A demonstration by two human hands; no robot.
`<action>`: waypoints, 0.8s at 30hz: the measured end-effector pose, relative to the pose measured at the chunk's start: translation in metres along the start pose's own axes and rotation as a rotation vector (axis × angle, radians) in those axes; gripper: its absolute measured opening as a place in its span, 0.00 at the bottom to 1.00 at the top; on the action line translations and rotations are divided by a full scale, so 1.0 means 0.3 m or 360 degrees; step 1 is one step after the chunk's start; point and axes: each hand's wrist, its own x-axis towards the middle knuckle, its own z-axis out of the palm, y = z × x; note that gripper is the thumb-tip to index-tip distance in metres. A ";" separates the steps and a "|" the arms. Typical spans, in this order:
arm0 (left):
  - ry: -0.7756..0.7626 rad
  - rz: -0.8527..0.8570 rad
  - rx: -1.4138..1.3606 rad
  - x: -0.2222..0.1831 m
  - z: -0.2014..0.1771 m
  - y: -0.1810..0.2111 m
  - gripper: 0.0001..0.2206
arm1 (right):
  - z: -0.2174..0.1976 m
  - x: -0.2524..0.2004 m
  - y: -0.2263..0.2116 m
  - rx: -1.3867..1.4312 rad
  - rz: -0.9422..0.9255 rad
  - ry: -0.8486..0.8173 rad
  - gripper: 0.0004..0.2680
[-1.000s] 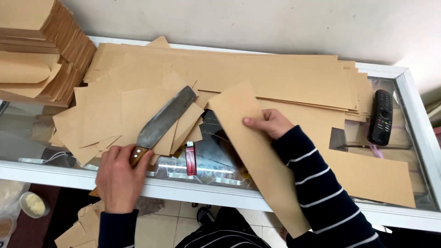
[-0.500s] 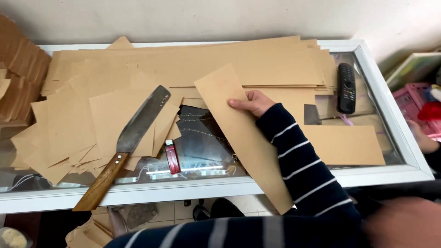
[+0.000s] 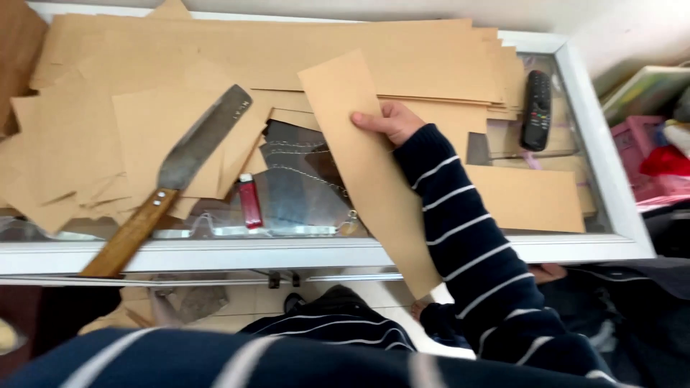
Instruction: Cutting large sheets of brown paper into smaller rectangular pieces using a knife and a lighter for creasing on a glass counter.
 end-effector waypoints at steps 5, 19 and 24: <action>0.0113 0.0070 0.0120 -0.004 -0.088 -0.182 0.08 | -0.012 -0.004 0.000 0.0043 -0.0044 -0.0013 0.13; 0.0326 0.0172 0.0449 0.028 0.232 0.086 0.06 | -0.060 -0.220 -0.138 -0.0044 0.0030 0.0001 0.12; 0.0334 0.0192 0.0664 0.178 0.314 -0.119 0.06 | -0.119 -0.364 -0.247 -0.0156 0.0077 0.0086 0.19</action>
